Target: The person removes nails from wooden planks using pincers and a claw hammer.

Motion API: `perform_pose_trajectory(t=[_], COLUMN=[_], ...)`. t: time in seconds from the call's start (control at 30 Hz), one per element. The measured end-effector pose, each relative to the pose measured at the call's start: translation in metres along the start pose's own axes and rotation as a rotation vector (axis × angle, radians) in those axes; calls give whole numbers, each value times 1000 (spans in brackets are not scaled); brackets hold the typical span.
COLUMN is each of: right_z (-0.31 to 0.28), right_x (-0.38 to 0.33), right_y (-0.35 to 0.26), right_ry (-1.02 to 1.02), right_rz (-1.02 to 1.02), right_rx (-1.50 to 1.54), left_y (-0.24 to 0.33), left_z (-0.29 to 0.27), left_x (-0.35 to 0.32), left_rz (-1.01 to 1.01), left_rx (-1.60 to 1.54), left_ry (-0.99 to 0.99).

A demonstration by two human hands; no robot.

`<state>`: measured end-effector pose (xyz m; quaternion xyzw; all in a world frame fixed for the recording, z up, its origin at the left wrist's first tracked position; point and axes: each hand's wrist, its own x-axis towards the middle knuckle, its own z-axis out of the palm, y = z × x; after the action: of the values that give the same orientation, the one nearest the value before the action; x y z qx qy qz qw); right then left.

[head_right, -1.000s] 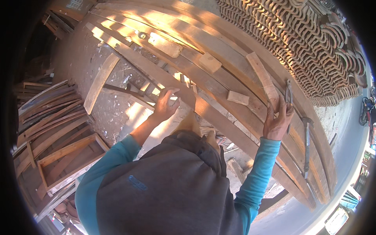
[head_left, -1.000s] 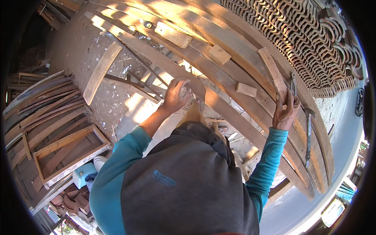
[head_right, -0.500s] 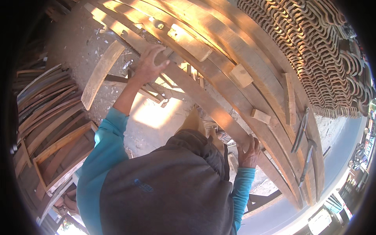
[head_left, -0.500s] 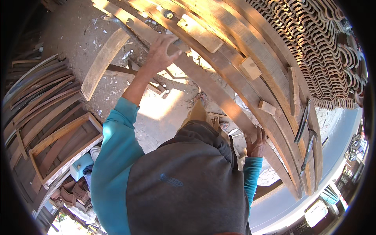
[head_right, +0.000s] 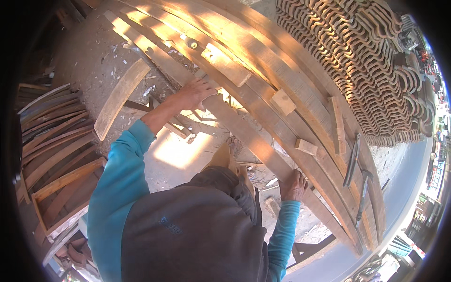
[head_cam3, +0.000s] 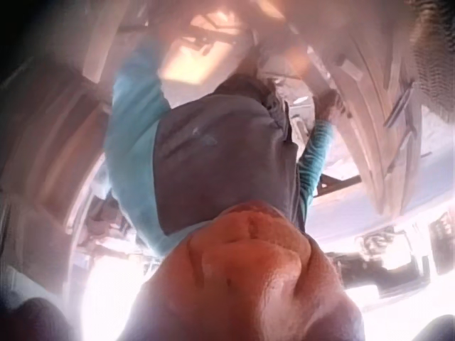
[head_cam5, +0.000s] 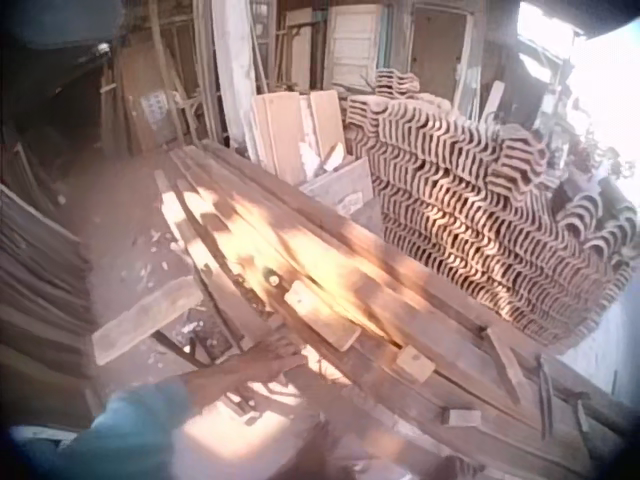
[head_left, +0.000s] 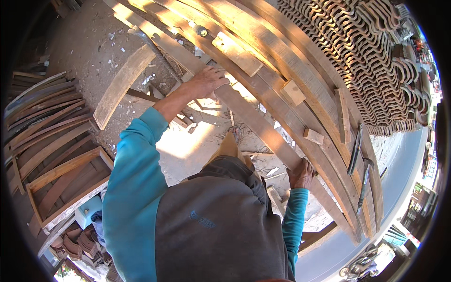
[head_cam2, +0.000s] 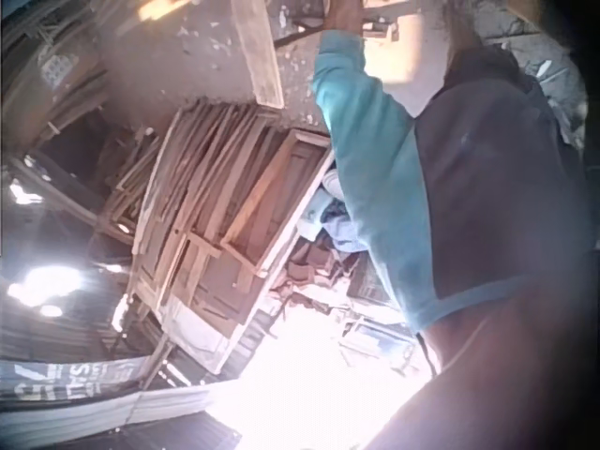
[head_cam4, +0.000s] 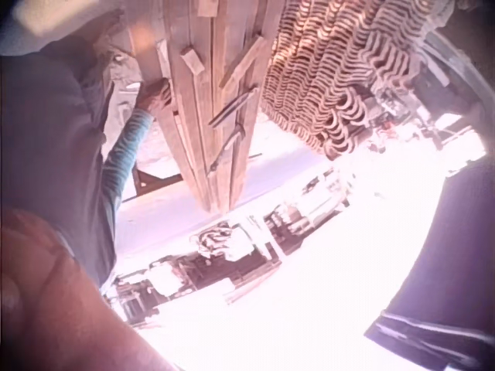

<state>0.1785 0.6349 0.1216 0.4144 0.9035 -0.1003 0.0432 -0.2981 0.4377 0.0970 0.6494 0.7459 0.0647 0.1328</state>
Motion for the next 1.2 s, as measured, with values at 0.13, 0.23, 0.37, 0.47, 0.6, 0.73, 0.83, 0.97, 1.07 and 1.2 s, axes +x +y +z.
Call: perform_pose_trajectory(t=[0.13, 0.23, 0.37, 0.47, 0.6, 0.73, 0.83, 0.97, 1.07, 1.2], right_z=[0, -6, -8, -11, -19, -24, -30, -46, -64, -105], right_x=[-6, -4, -3, -3, 1, 1, 7, 2, -8, -20], right_y=[1, 1, 9, 11, 8, 13, 26, 24, 18, 5], right_ry=[48, 52, 44, 30, -23, -13, -3, -8, 15, 36], right_rz=[-22, -29, -18, -28, -4, -111, -122, -135, -159, -154], right_rx=[4, 0, 31, 54, 147, 138, 286, 200, 175, 137], left_y=[-3, -3, 5, 2, 2, 2, -5, 8, 1, 5], left_z=[6, -3, -21, -22, -32, -51, -57, -83, -83, -101], left_x=[-5, -6, 2, 6, 9, 17, 24, 28, 22, 14], left_rz=[55, 74, 45, 65, 44, 30, 116, 48, 120, 142], left_rx=[25, 22, 25, 47, 27, 58, 27, 36, 23, 11], left_ry=[64, 86, 15, 0, -124, -280, -175, -338, -240, -156])
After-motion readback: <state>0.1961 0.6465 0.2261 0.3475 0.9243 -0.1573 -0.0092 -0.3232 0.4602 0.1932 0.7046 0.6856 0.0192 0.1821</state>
